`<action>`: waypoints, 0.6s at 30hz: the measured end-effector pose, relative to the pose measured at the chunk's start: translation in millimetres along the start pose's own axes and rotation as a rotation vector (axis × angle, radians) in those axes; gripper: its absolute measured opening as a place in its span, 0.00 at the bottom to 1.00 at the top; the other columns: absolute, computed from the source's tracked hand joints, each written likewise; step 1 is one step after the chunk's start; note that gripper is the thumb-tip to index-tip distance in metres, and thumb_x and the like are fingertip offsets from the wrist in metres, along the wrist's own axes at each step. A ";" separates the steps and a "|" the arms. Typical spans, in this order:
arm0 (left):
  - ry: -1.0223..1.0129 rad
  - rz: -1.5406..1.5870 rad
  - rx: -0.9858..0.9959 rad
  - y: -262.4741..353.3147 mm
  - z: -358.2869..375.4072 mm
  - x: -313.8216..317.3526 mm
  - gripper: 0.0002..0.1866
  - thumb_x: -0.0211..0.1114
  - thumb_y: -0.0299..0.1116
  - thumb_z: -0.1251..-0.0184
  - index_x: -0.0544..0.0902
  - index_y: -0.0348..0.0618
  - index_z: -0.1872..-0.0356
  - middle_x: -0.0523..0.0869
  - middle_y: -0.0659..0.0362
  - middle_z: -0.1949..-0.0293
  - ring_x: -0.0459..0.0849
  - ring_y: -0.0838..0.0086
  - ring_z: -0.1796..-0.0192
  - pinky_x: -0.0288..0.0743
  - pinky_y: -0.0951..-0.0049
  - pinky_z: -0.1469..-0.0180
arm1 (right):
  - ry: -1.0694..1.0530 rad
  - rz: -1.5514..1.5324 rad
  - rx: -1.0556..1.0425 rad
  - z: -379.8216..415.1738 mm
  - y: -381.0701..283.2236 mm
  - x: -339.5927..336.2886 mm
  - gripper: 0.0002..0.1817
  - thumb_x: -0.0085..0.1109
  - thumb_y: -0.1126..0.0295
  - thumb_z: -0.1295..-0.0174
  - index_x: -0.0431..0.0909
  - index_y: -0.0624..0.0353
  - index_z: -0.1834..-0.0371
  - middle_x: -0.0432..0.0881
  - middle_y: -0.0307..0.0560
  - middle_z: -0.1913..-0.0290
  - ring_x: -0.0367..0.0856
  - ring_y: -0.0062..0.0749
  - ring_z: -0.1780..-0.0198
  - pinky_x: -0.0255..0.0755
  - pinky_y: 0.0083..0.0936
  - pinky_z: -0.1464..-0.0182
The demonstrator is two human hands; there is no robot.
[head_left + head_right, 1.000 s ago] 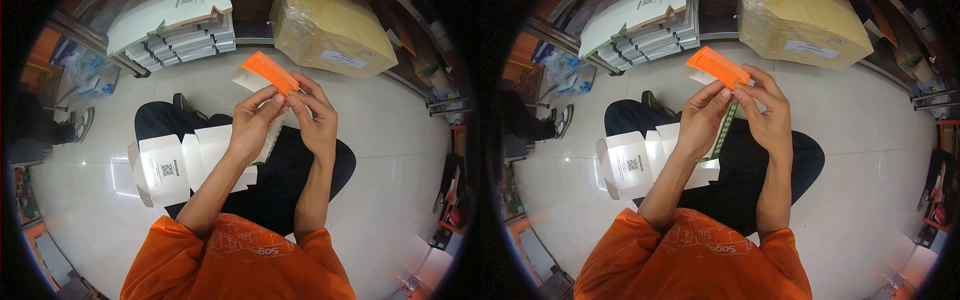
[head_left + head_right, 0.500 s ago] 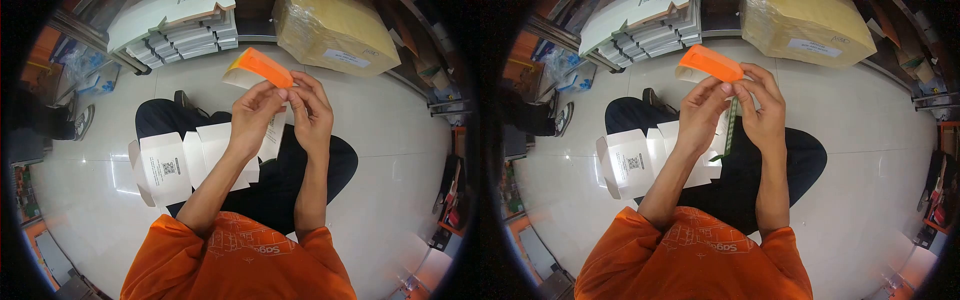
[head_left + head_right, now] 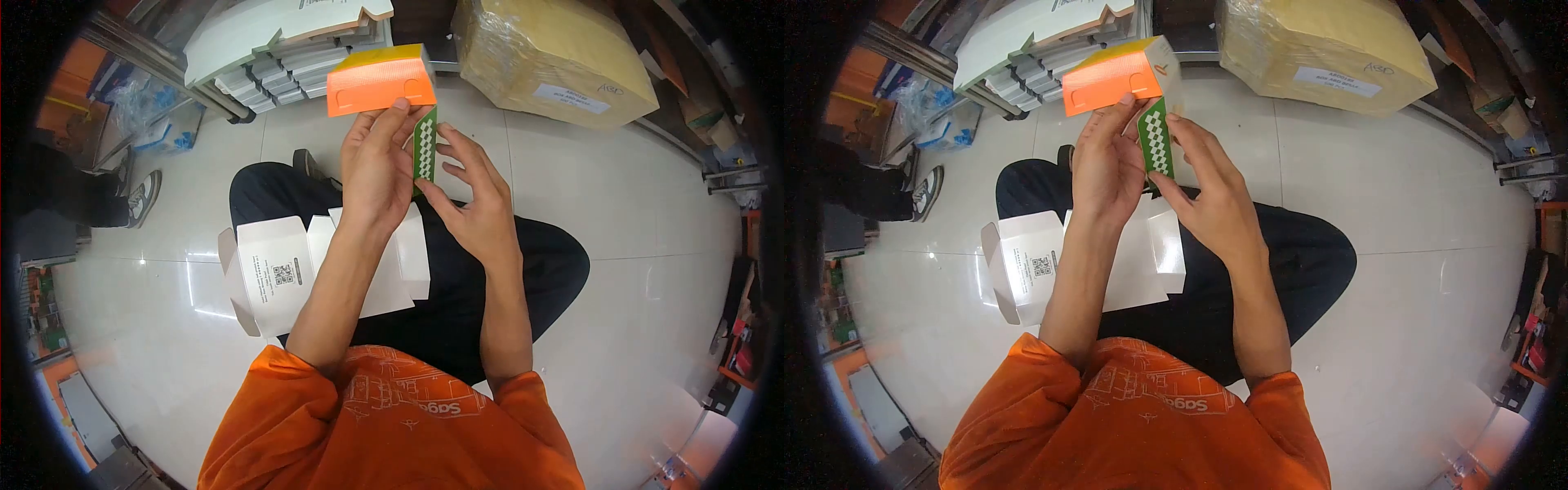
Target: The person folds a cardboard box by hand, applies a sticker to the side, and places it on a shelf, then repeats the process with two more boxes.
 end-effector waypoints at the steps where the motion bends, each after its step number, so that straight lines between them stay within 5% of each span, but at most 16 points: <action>1: -0.011 0.023 -0.036 -3.1 0.6 1.2 0.11 0.61 0.27 0.29 0.75 0.33 0.51 0.82 0.52 0.54 0.82 0.68 0.48 0.79 0.71 0.46 | 0.000 0.000 -0.001 -0.2 -2.4 -0.2 0.38 0.73 0.75 0.52 0.69 0.59 0.34 0.71 0.56 0.34 0.73 0.51 0.35 0.71 0.38 0.37; 7: 0.062 0.047 0.005 5.4 -5.1 -0.8 0.12 0.61 0.27 0.29 0.75 0.33 0.49 0.81 0.53 0.51 0.81 0.66 0.45 0.77 0.66 0.38 | 0.032 0.204 0.018 -0.4 -5.8 1.2 0.31 0.69 0.79 0.48 0.71 0.61 0.37 0.77 0.56 0.40 0.80 0.46 0.42 0.78 0.36 0.44; 12: 0.033 -0.031 0.062 10.3 -5.2 -2.4 0.15 0.60 0.30 0.28 0.74 0.33 0.45 0.81 0.54 0.50 0.80 0.68 0.46 0.76 0.64 0.39 | 0.257 0.044 0.023 3.0 10.1 -20.5 0.12 0.64 0.80 0.41 0.80 0.66 0.54 0.85 0.54 0.55 0.87 0.39 0.57 0.83 0.30 0.51; 13: 0.003 -0.142 0.080 5.7 -2.5 -0.6 0.16 0.61 0.31 0.28 0.74 0.33 0.44 0.81 0.55 0.51 0.80 0.70 0.46 0.76 0.66 0.40 | 0.325 -0.004 0.066 5.5 13.4 -24.6 0.06 0.62 0.79 0.38 0.81 0.68 0.59 0.86 0.50 0.60 0.86 0.29 0.64 0.84 0.25 0.57; 15: -0.054 -0.434 0.113 -2.7 7.7 3.6 0.20 0.64 0.30 0.32 0.73 0.37 0.42 0.81 0.57 0.51 0.80 0.73 0.47 0.74 0.71 0.43 | 0.339 -0.152 0.212 7.8 29.0 -26.9 0.06 0.63 0.78 0.37 0.82 0.68 0.59 0.86 0.48 0.62 0.85 0.25 0.65 0.82 0.22 0.60; 18: -0.443 -1.185 0.380 -6.3 45.2 37.7 0.30 0.73 0.29 0.41 0.71 0.40 0.38 0.80 0.56 0.48 0.79 0.73 0.44 0.73 0.75 0.45 | 0.359 -0.418 0.442 15.0 51.4 -31.1 0.07 0.64 0.73 0.34 0.82 0.67 0.63 0.84 0.42 0.67 0.80 0.18 0.67 0.78 0.17 0.67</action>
Point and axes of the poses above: each hand's wrist, its own z-axis away from the middle knuckle, its own x-axis out of the palm, y = z × x, the point moved 10 cm from there along -z, towards the middle knuckle
